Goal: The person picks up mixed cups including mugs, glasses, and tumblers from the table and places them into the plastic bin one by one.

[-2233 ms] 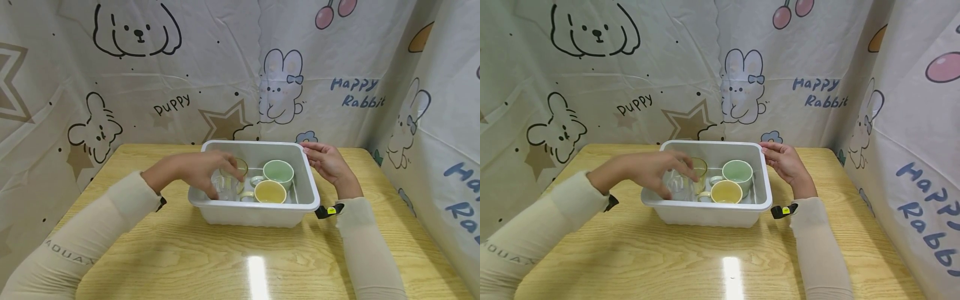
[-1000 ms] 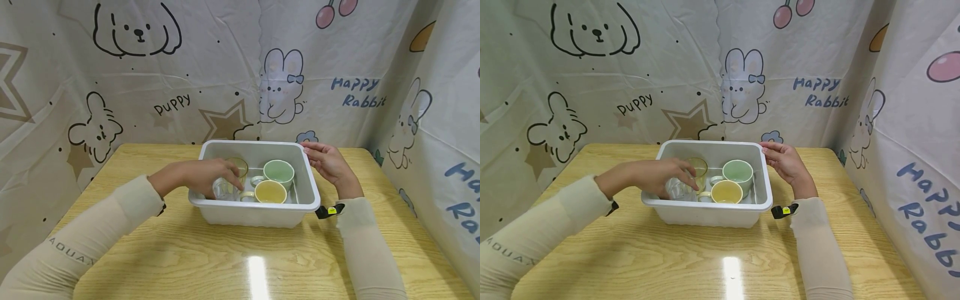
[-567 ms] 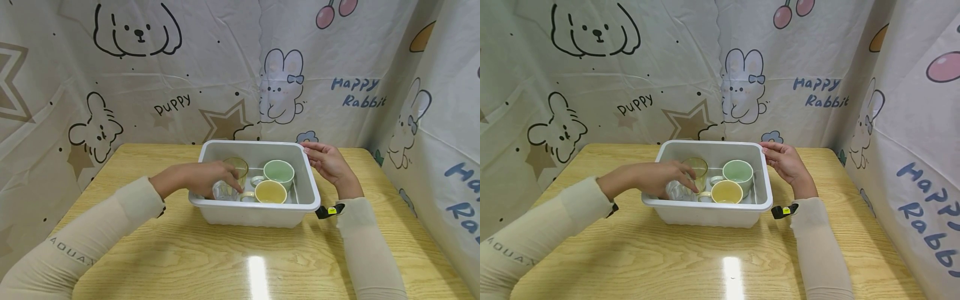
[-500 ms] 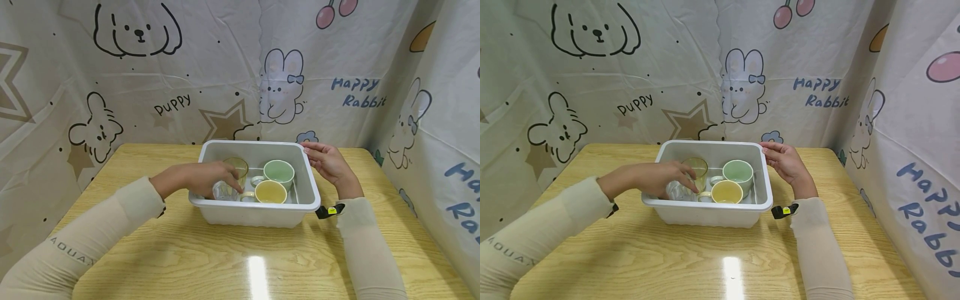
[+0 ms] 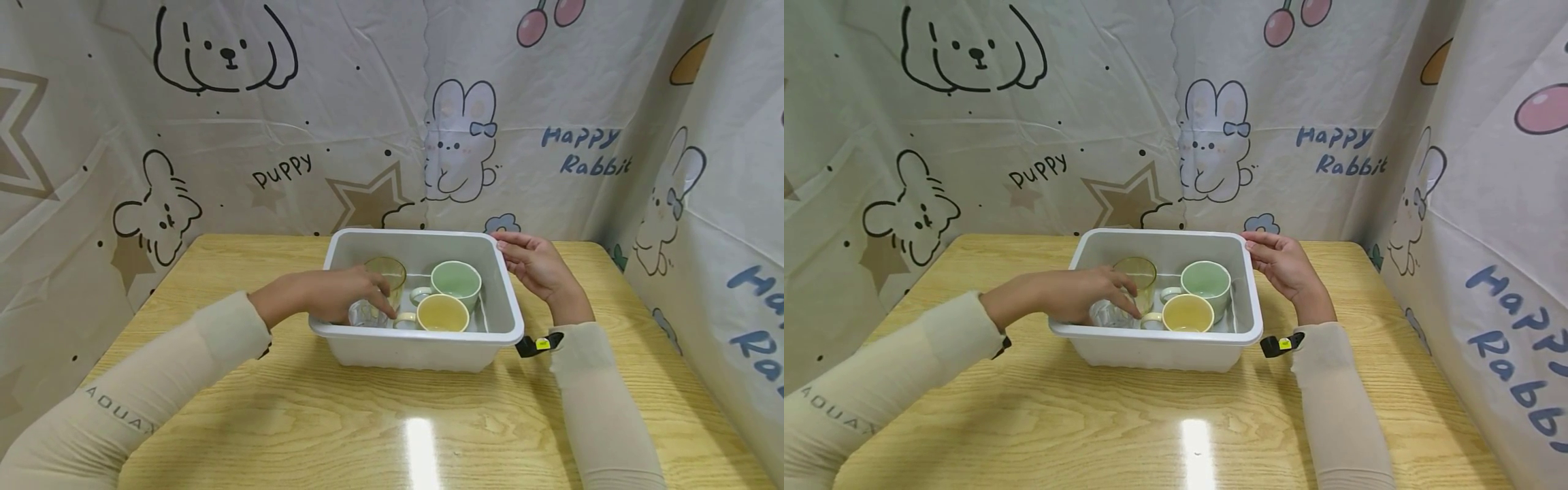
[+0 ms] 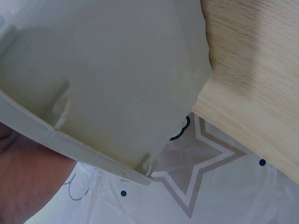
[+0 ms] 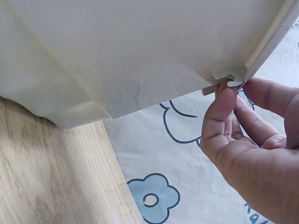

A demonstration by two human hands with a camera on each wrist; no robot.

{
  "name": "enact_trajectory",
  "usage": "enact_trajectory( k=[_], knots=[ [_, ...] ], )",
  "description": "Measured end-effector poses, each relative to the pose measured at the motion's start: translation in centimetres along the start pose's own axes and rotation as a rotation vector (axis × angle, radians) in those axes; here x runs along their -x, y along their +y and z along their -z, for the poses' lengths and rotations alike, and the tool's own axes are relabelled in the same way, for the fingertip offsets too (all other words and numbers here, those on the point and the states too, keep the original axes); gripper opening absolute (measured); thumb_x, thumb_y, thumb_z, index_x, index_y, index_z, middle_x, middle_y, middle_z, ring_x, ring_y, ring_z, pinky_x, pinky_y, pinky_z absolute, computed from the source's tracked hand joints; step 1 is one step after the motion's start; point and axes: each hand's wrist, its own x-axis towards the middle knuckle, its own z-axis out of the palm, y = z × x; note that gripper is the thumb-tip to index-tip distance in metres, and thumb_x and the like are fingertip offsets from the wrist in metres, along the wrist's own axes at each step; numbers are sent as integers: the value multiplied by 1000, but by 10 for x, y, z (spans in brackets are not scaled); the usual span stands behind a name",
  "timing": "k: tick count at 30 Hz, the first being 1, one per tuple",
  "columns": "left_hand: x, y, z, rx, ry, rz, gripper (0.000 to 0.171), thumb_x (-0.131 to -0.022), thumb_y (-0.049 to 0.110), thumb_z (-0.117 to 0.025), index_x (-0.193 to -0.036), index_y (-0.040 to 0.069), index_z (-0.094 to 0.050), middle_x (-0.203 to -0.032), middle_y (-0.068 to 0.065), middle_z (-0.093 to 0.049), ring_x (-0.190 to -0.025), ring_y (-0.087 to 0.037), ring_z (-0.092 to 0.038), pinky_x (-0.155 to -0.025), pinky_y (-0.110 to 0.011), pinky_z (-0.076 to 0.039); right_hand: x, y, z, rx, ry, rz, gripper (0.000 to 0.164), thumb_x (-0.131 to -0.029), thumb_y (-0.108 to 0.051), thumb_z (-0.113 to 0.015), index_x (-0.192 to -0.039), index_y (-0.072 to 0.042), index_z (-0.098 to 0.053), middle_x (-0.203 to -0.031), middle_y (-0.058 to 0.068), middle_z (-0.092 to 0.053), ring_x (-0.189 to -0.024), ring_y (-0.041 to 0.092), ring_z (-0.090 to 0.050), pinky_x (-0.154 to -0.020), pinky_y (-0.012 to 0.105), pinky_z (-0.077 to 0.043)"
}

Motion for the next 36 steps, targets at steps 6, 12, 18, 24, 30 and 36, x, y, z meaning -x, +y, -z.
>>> enact_trajectory(
  k=[6,12,18,24,30,36],
  knots=[
    [-3,0,-4,-11,-3,5,68,-79,-16,-72,-135,24,-69,-144,-14,-56,-130,-36,-47,-111,-52,-37,0,0,0,1,5,-9,22,-99,-11,-68,-120,-4,-70,-115,2,-70,-98,14,-69,-84,24,-58],
    [-5,0,-5,-18,-2,21,68,-80,-14,-72,-135,26,-70,-144,-12,-55,-126,-35,-46,-103,-48,-43,1,0,1,7,9,-9,24,-99,-11,-69,-122,-3,-70,-115,2,-69,-98,14,-68,-84,23,-57],
    [-6,1,-2,-8,-9,18,70,-79,-16,-69,-136,24,-69,-147,-12,-54,-132,-37,-45,-109,-50,-39,2,0,2,3,13,-12,24,-99,-11,-69,-122,-3,-70,-115,2,-70,-98,14,-69,-84,23,-58],
    [-8,-1,1,-24,-2,-9,69,-78,-15,-72,-136,23,-69,-145,-12,-55,-135,-35,-46,-115,-53,-34,1,0,3,3,11,-7,26,-99,-10,-68,-124,-2,-68,-114,2,-70,-97,13,-69,-83,23,-58],
    [-2,-2,5,-2,41,-18,63,-79,8,-88,-137,19,-67,-146,-12,-56,-137,-32,-46,-115,-51,-34,1,1,2,11,11,-13,24,-100,-10,-67,-123,-3,-69,-113,1,-70,-96,14,-68,-83,23,-58],
    [8,-2,9,10,162,5,53,-89,24,-82,-139,16,-65,-142,-12,-57,-134,-34,-48,-113,-50,-39,1,3,2,47,18,-23,29,-100,-13,-67,-127,-1,-65,-115,0,-69,-98,14,-67,-84,23,-57]
  ],
)
